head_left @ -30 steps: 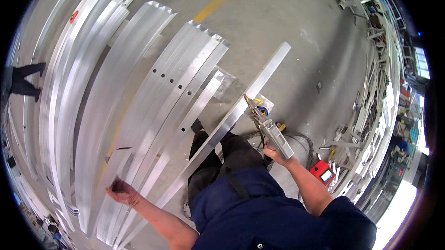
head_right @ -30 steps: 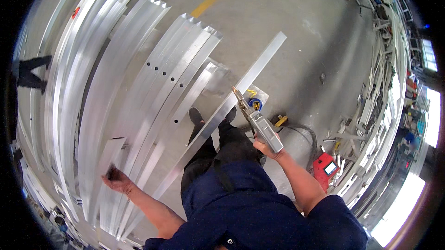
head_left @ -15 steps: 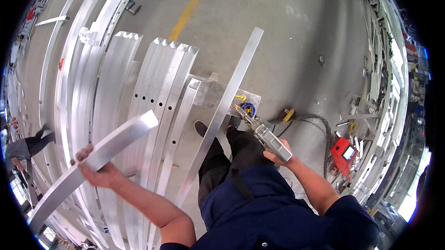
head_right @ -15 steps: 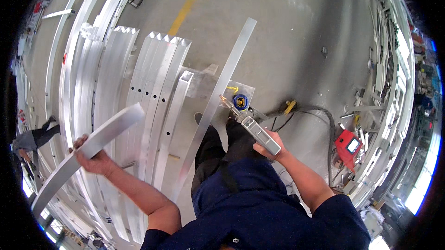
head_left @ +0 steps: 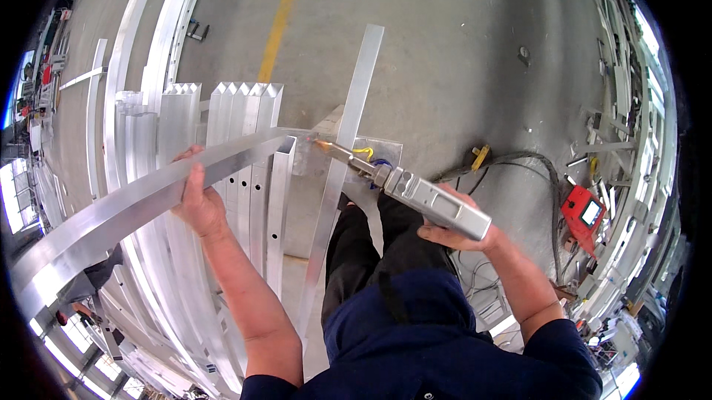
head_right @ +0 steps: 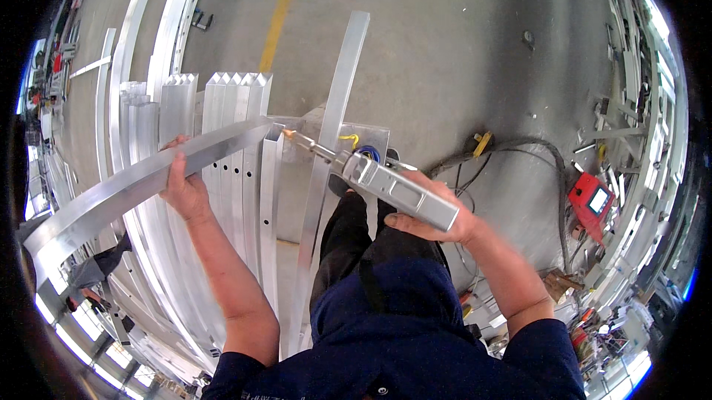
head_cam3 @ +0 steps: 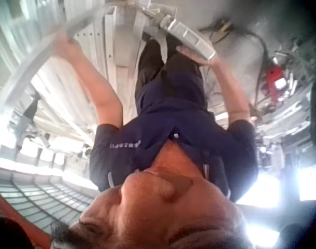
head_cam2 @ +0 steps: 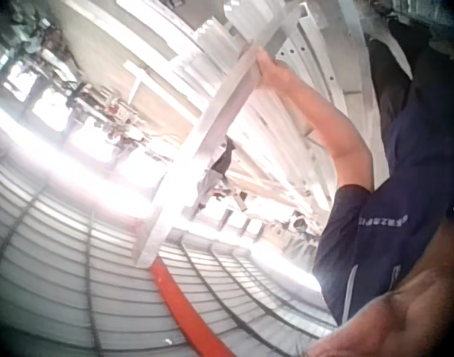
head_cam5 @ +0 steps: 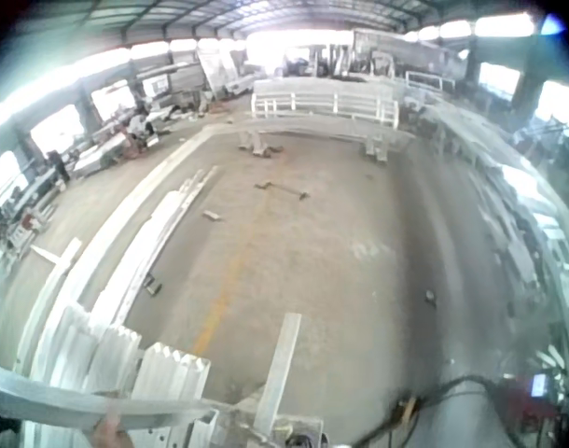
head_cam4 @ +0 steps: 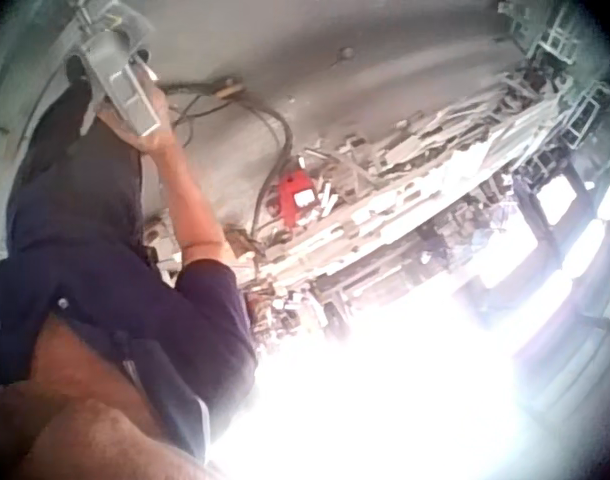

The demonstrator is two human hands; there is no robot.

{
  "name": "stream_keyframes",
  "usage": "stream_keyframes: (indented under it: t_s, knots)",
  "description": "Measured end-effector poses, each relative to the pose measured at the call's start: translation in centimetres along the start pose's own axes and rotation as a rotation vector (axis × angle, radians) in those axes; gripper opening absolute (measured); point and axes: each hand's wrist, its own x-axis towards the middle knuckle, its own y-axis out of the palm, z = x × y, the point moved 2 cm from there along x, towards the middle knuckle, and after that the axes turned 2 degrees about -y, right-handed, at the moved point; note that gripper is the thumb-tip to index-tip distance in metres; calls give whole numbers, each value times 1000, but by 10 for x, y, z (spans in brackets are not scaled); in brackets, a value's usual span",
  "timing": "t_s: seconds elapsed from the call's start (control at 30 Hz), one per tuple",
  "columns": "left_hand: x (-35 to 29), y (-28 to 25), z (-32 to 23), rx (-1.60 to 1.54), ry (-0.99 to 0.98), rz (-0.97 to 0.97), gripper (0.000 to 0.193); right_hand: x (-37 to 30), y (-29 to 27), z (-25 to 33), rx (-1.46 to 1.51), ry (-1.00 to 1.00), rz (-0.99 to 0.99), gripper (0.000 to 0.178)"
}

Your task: The person assembles a metal frame by positioning long aluminum profiles and smaller metal pieces on a workbench. They use a handheld riveting tool to fasten the components together, creating a structured assembly.

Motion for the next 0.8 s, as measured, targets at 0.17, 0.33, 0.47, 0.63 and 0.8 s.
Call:
stream_keyframes:
  t_s: [0.17, 0.33, 0.47, 0.63, 0.8]
  knots:
    - [-6, 24, 24, 49, -21, -14, 29, -1, 25, -55, -7, -25, -262, 49]
    - [-15, 25, 47, 114, -49, -5, 30, -5, 17, -82, -17, 47, -269, 38]
    - [-23, 33, 54, 155, 8, -12, 32, -4, 15, -89, 29, 16, -299, 36]
    - [-23, 44, 50, 287, 45, -42, 29, -2, 11, -94, -32, 31, -278, 37]
    - [-27, 51, 39, 440, 91, -155, 21, -3, 9, -91, -113, 27, -238, 39]
